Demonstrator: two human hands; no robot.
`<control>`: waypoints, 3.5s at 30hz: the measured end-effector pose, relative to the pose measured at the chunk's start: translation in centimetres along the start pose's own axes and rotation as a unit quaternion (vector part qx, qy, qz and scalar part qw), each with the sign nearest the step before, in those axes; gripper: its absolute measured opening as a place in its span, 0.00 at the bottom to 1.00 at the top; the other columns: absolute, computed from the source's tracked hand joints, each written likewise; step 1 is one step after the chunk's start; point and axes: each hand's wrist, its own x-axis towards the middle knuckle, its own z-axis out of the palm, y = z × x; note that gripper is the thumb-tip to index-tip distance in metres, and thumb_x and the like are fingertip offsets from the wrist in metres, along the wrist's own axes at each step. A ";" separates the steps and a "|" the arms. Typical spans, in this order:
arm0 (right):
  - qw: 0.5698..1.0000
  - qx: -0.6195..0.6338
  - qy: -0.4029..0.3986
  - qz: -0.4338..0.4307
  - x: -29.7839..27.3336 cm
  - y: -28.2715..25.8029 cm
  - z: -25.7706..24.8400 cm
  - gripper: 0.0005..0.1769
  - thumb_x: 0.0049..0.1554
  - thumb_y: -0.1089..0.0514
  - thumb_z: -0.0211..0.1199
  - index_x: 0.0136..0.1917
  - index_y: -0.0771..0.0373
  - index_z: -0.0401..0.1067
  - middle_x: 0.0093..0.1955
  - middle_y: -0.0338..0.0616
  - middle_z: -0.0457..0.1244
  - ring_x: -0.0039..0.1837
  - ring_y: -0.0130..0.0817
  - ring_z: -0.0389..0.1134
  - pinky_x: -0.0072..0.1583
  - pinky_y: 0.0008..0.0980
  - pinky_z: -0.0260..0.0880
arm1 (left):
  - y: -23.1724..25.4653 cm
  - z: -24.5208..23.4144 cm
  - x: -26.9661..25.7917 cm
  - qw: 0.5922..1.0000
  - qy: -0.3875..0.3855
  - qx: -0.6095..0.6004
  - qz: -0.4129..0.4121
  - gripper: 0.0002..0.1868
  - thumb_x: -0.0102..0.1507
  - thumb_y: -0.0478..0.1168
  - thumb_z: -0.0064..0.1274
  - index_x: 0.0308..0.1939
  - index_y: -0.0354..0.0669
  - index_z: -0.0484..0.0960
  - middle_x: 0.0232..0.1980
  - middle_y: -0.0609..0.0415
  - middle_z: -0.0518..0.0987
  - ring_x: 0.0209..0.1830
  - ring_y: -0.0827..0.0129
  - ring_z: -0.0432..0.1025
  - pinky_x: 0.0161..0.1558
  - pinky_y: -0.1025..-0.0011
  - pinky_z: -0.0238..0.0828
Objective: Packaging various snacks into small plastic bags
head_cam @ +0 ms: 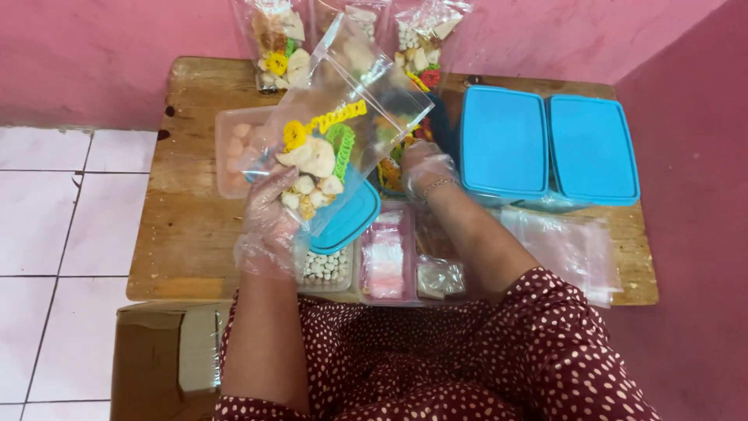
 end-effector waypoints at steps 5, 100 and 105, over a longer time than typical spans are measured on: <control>0.986 -0.075 0.093 -0.116 3.5 1.7 4.0 0.18 0.52 0.57 0.64 0.50 0.75 0.72 0.42 0.61 0.68 0.52 0.63 0.73 0.51 0.67 0.74 | -0.5 -0.3 0.8 0.999 0.029 -0.023 -0.024 0.19 0.62 0.28 0.52 0.56 0.50 0.81 0.51 0.46 0.85 0.46 0.50 0.82 0.53 0.39 0.80; 0.709 0.600 0.049 -0.369 -23.6 2.6 -13.4 0.15 0.62 0.70 0.54 0.61 0.76 0.71 0.51 0.66 0.69 0.52 0.51 0.76 0.56 0.51 0.82 | 0.0 4.6 -5.1 0.995 -0.019 0.087 -0.044 0.28 0.59 0.31 0.60 0.65 0.43 0.75 0.26 0.35 0.80 0.24 0.52 0.80 0.28 0.51 0.85; 0.680 0.545 0.257 -0.418 -24.6 0.6 -12.0 0.15 0.64 0.51 0.63 0.54 0.66 0.76 0.50 0.51 0.70 0.50 0.39 0.74 0.57 0.38 0.80 | 2.6 6.4 -7.9 0.981 0.186 0.049 -0.006 0.35 0.49 0.32 0.63 0.63 0.41 0.79 0.52 0.37 0.84 0.47 0.49 0.81 0.46 0.55 0.83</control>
